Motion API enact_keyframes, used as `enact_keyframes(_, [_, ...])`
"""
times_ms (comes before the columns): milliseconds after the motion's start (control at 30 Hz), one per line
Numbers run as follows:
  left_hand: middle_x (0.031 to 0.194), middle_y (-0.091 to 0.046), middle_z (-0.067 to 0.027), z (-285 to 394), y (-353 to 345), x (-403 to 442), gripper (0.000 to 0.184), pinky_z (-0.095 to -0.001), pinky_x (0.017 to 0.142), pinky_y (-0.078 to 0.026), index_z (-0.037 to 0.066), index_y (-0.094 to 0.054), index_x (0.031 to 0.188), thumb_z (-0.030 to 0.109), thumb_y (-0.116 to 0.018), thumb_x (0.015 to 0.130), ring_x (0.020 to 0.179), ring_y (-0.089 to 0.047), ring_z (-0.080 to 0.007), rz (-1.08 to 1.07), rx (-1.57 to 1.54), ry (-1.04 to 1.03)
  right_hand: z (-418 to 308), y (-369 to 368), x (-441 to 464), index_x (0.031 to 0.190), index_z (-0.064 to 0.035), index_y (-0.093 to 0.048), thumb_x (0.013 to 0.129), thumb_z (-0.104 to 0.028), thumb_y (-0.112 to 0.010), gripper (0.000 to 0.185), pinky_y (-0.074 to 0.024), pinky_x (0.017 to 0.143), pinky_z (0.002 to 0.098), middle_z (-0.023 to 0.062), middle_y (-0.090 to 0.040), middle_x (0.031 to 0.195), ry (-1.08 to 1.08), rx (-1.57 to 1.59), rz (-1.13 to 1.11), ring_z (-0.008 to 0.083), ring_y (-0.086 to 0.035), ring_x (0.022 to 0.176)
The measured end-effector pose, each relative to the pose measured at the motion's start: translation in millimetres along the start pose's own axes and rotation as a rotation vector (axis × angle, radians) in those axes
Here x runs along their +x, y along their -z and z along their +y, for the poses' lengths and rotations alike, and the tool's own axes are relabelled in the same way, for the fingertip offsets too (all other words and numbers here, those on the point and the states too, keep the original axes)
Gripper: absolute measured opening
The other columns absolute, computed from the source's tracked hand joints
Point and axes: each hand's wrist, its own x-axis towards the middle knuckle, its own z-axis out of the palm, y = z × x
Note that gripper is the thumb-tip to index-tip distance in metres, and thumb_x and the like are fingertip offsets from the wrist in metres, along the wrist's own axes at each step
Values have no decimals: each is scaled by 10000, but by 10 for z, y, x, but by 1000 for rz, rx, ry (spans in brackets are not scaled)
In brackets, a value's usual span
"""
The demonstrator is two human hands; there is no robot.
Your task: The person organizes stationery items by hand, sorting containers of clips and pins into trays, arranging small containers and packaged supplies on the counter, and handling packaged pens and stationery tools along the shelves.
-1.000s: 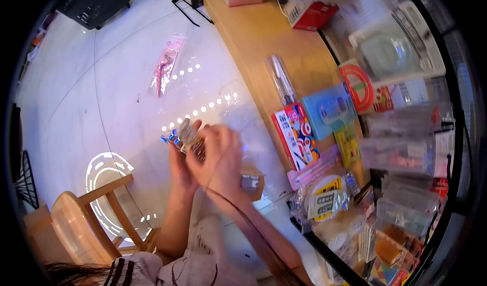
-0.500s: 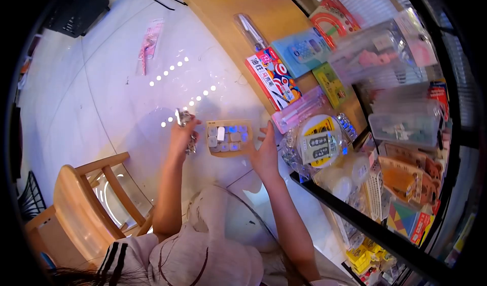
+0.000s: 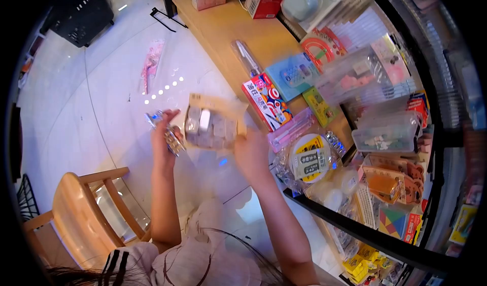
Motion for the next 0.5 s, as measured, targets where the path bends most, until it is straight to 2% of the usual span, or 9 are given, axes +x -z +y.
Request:
enact_keyframes(100, [938, -585, -111, 315, -215, 255, 353, -231, 435, -408, 8, -504, 1048, 316, -534, 878, 488, -480, -92, 138, -104, -149, -392, 232, 523, 857, 71, -571, 755, -94, -484, 212, -508, 577, 420, 231, -604, 736, 15, 95, 20, 369, -615, 632])
enact_keyframes(167, [903, -570, -100, 459, -225, 504, 367, -234, 443, -414, 5, -501, 1020, 338, -543, 872, 494, -487, -98, 142, -23, -127, -736, 366, 895, 847, 85, -553, 752, -89, -488, 209, -513, 584, 442, 256, -602, 765, -79, 235, -10, 404, -611, 666])
enact_keyframes(200, [886, -563, -95, 540, -212, 650, 375, -236, 447, -417, 3, -499, 1005, 349, -548, 869, 498, -491, -101, 143, 16, -115, -918, 408, 1071, 879, 89, -542, 761, -84, -486, 216, -523, 548, 423, 246, -603, 776, -156, 354, -27, 387, -622, 664])
enact_keyframes(233, [871, -552, -90, 590, -176, 822, 390, -240, 454, -423, 2, -498, 1001, 363, -552, 865, 501, -496, -108, 206, 155, -159, -1074, 420, 1260, 910, 92, -531, 769, -79, -484, 227, -532, 511, 405, 235, -605, 786, -233, 473, -45, 369, -633, 663])
enact_keyframes(300, [842, -531, -81, 581, -27, 1263, 420, -250, 467, -434, -1, -496, 992, 391, -560, 855, 508, -506, -120, 324, 436, -238, -1218, 354, 1684, 1058, 67, -467, 802, -76, -429, 295, -543, 494, 362, 214, -592, 891, -194, 518, -44, 332, -638, 636])
enact_keyframes(333, [911, -539, -106, 568, 143, 1526, 440, -324, 535, -474, 2, -499, 990, 393, -602, 817, 581, -570, -194, 374, 640, -254, -1255, 285, 1904, 1131, 55, -435, 819, -74, -401, 339, -549, 485, 341, 203, -586, 943, -177, 541, -45, 313, -640, 623])
enact_keyframes(433, [1031, -525, -148, 502, 457, 2049, 478, -396, 629, -492, 8, -496, 1037, 376, -642, 769, 703, -615, -283, 544, 1323, -481, -1240, -44, 2518, 1198, 20, -385, 832, -39, -366, 372, -569, 560, 360, 186, -556, 1041, -134, 480, 2, 308, -636, 693])
enact_keyframes(467, [1107, -500, -176, 494, 518, 2127, 578, -460, 751, -482, -2, -486, 1096, 379, -690, 712, 865, -595, -358, 500, 1347, -325, -1249, -129, 2643, 1208, 12, -379, 829, -24, -362, 380, -571, 594, 367, 182, -539, 1066, -244, 590, 21, 311, -628, 738])
enact_keyframes(500, [1120, -492, -176, 493, 549, 2146, 586, -457, 750, -487, 2, -481, 1106, 378, -692, 709, 868, -597, -358, 447, 1407, -267, -1287, -223, 2712, 1217, 5, -372, 827, -9, -359, 391, -573, 629, 373, 179, -523, 1091, -356, 701, 39, 314, -619, 783])
